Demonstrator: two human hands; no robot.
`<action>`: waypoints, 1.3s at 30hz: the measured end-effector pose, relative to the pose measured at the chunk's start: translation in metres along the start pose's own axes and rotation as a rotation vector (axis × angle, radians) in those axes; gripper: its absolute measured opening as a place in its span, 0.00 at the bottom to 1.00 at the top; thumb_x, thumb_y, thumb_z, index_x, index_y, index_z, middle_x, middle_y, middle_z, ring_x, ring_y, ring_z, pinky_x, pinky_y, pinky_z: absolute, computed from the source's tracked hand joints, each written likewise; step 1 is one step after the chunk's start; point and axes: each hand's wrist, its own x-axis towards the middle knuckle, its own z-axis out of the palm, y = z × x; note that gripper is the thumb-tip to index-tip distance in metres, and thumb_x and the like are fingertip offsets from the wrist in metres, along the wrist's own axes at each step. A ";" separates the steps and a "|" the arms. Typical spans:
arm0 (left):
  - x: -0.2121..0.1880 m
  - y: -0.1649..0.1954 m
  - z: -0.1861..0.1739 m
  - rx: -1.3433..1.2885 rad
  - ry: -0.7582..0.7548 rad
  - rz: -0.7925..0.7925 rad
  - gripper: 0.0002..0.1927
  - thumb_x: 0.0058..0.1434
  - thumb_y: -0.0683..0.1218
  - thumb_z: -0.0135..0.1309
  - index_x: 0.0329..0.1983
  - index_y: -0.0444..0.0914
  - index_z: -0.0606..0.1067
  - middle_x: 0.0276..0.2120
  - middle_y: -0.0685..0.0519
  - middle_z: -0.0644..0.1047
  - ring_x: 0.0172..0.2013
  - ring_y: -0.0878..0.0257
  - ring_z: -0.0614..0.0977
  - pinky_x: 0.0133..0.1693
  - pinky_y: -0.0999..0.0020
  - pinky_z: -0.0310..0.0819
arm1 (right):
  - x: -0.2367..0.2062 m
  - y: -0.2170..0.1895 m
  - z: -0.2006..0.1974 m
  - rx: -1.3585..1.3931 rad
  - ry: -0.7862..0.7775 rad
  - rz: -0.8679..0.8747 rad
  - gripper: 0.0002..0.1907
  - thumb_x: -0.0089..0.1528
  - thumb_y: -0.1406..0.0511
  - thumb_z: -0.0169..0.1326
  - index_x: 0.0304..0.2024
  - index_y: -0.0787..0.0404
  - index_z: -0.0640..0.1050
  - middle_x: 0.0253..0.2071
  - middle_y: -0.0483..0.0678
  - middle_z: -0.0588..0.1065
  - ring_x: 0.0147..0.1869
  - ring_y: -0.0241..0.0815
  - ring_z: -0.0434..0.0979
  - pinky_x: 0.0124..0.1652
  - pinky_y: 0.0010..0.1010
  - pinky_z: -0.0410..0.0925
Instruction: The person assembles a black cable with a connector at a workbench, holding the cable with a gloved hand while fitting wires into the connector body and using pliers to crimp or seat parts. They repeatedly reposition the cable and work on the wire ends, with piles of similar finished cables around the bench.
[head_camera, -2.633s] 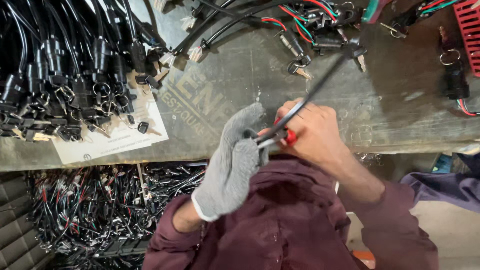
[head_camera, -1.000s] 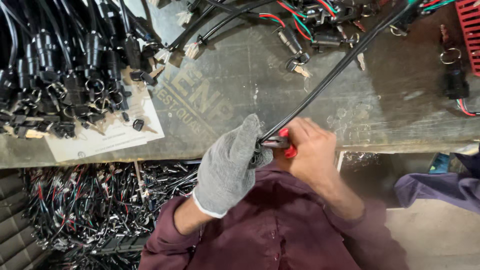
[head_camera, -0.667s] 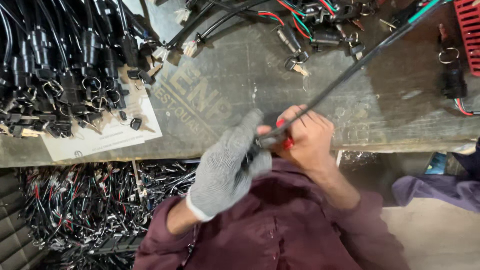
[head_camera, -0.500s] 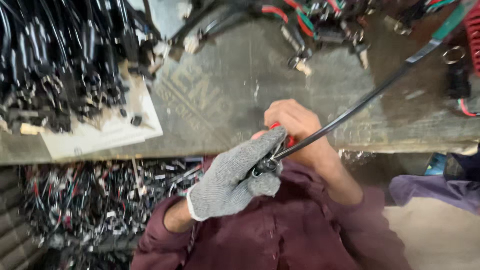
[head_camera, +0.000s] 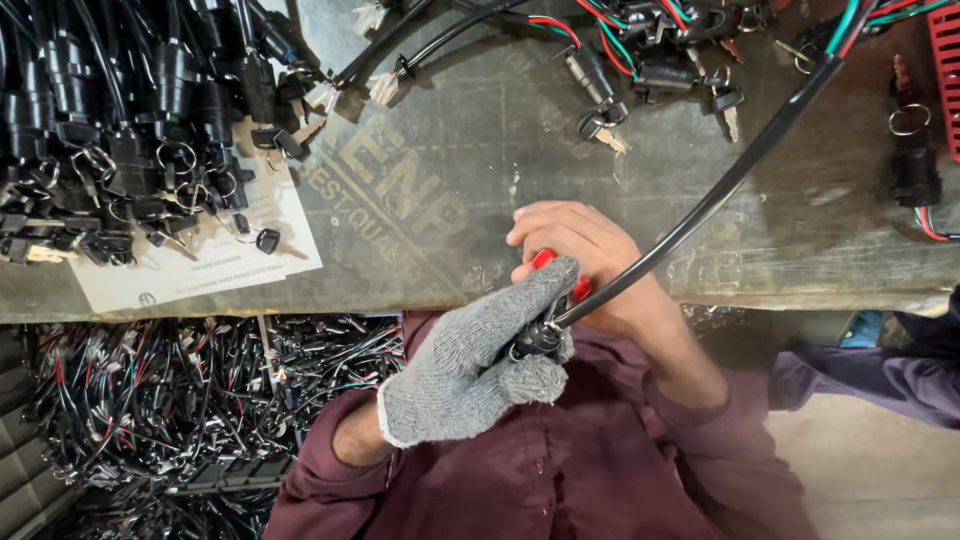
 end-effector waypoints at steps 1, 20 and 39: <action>0.000 0.000 0.000 0.016 0.006 0.002 0.39 0.63 0.31 0.60 0.77 0.38 0.62 0.44 0.55 0.78 0.43 0.67 0.79 0.49 0.73 0.78 | -0.001 0.002 -0.001 -0.002 -0.035 0.008 0.14 0.57 0.63 0.67 0.37 0.60 0.74 0.42 0.48 0.77 0.52 0.51 0.79 0.49 0.40 0.68; 0.015 0.010 -0.020 0.879 0.338 0.098 0.32 0.62 0.45 0.62 0.67 0.38 0.64 0.43 0.43 0.78 0.41 0.45 0.80 0.40 0.54 0.73 | -0.018 -0.001 0.010 -0.629 0.023 0.272 0.17 0.54 0.56 0.68 0.36 0.59 0.78 0.36 0.48 0.75 0.46 0.51 0.74 0.51 0.45 0.64; 0.045 0.009 -0.020 0.531 0.352 0.297 0.32 0.66 0.52 0.58 0.69 0.34 0.66 0.58 0.43 0.77 0.59 0.47 0.79 0.62 0.58 0.72 | 0.051 -0.064 -0.061 0.167 0.485 0.384 0.11 0.72 0.65 0.50 0.47 0.70 0.70 0.40 0.54 0.71 0.40 0.41 0.74 0.38 0.31 0.69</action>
